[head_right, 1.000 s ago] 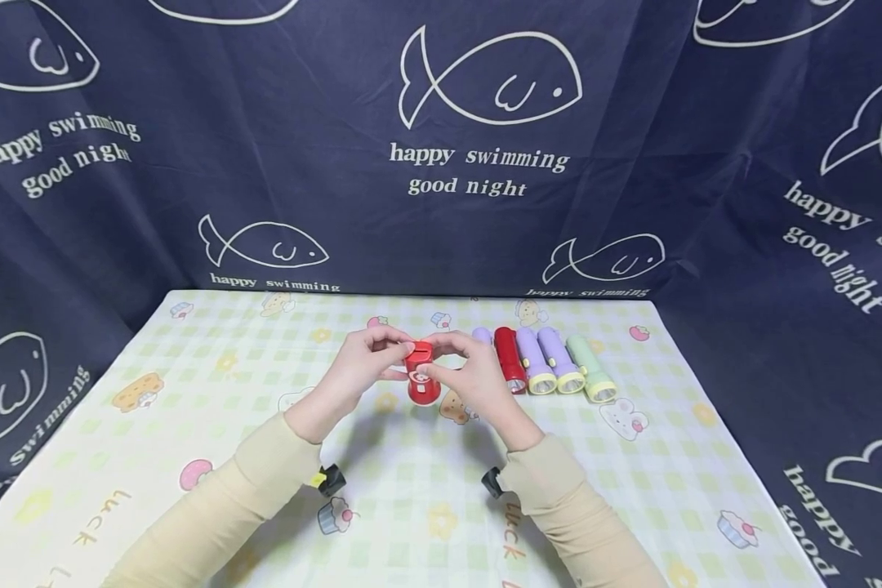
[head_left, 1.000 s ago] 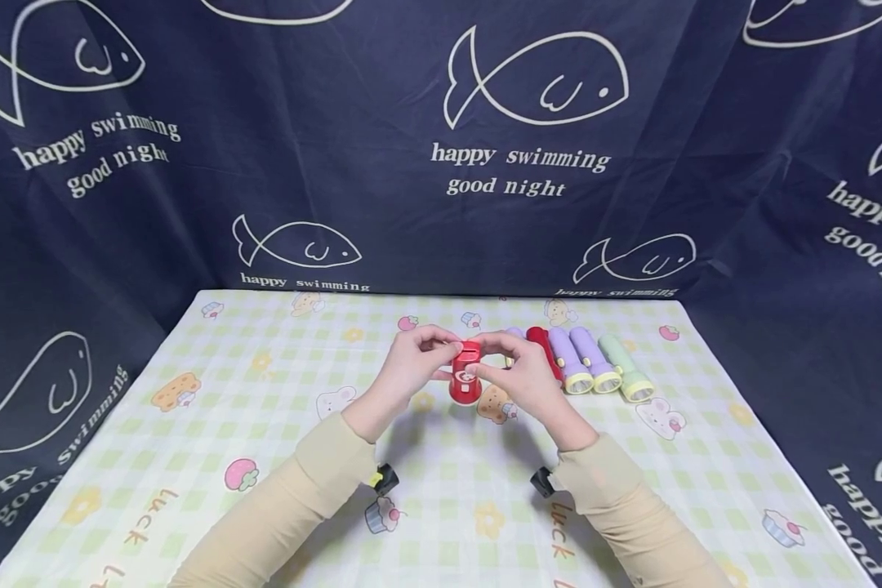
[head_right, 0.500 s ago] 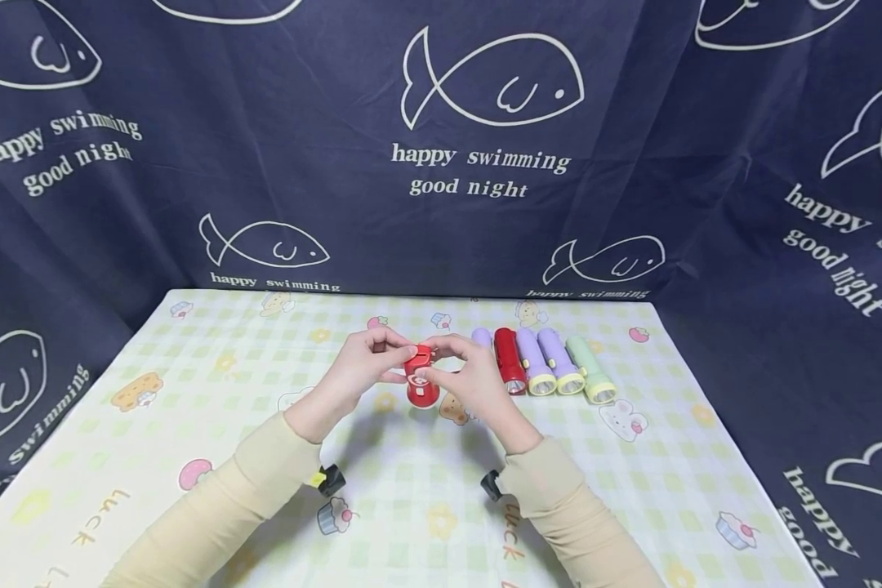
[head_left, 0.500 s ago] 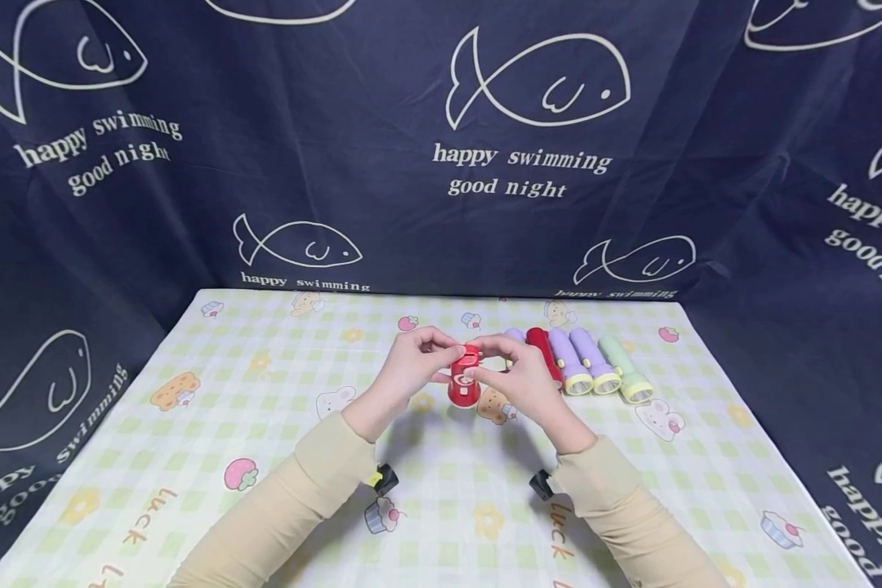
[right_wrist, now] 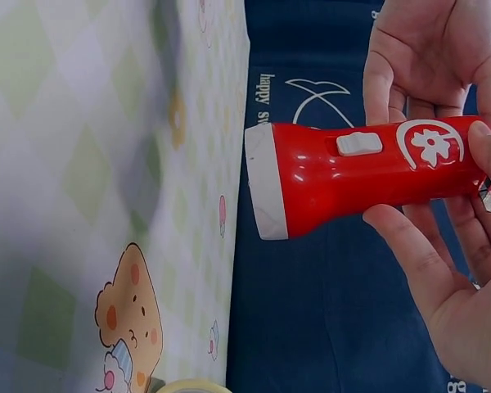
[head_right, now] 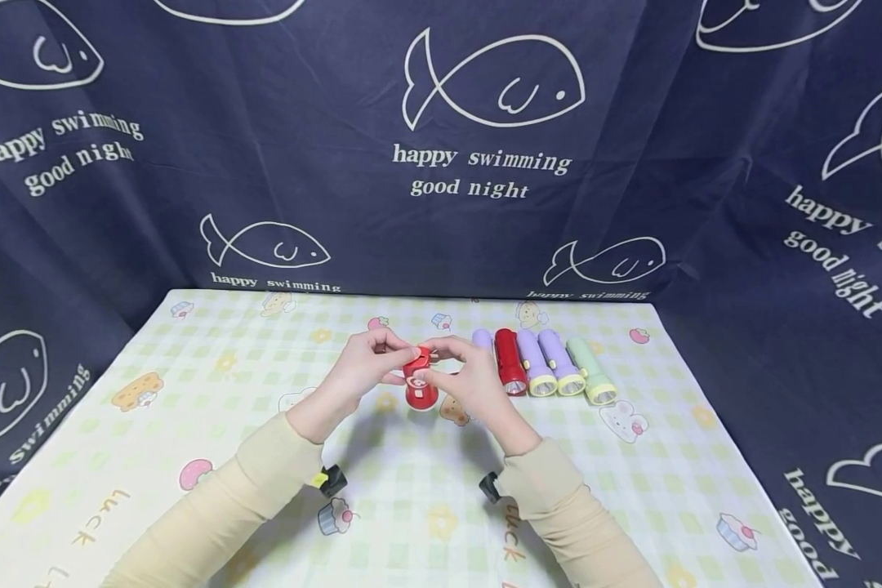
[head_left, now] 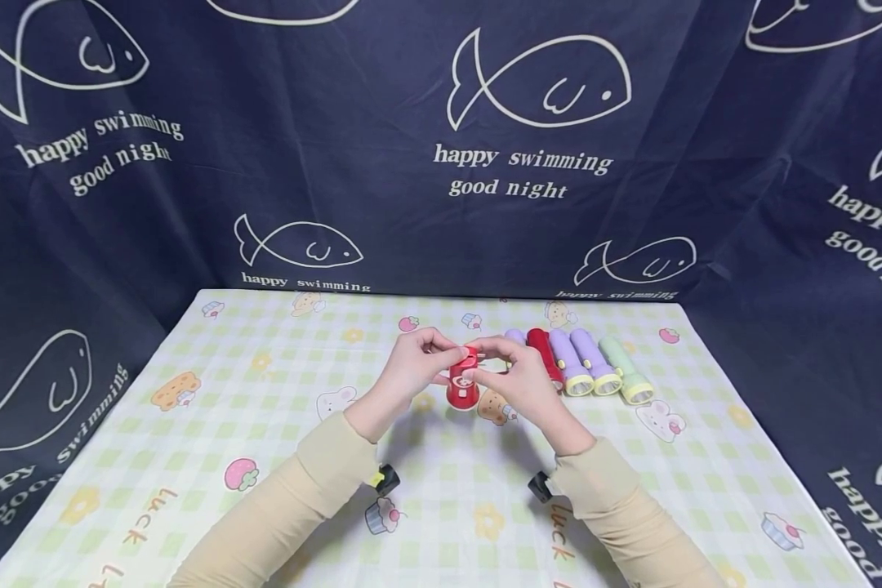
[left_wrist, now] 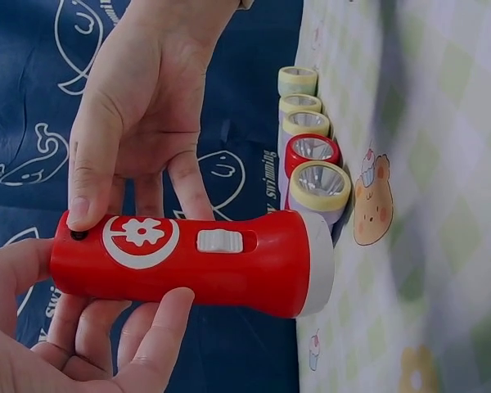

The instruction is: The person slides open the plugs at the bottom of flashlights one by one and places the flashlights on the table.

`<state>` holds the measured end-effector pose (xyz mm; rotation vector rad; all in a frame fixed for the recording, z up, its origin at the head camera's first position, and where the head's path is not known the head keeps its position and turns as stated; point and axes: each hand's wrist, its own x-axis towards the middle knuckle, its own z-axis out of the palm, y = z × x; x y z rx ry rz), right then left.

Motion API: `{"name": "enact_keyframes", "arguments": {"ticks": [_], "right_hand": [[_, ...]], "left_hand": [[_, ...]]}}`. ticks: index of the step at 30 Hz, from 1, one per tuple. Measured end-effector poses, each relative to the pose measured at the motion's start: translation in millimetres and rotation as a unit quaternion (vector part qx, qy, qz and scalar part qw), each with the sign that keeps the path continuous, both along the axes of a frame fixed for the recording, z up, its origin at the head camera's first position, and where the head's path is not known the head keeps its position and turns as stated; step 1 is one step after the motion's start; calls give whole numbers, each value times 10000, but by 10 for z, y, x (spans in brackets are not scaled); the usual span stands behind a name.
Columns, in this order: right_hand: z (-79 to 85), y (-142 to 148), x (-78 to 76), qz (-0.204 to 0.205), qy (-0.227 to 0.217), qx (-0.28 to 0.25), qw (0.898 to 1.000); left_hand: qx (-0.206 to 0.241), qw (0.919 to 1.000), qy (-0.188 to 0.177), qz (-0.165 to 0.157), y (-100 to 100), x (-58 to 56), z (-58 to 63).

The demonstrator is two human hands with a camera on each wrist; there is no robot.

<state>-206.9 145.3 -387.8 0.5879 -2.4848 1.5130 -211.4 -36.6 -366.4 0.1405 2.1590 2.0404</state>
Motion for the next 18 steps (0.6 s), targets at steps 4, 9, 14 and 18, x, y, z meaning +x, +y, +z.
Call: {"name": "enact_keyframes", "arguments": {"ticks": [4,9,14,18], "right_hand": [[-5,-3,4,106,-34,-81,9999],[-12,-4,7,219,-45,-189,9996],[-7,-15,5,262,-136,-242,9993],[-28,-16,3,294,-202,-241,9991]], "left_hand": [[-123,9999,8,34,7,-9,-13],[-299,9995,-9,68,11,-19,-32],[-383,9992,43,73,5,-25,-35],[-482,9987,131,38,-9,-12,-34]]}}
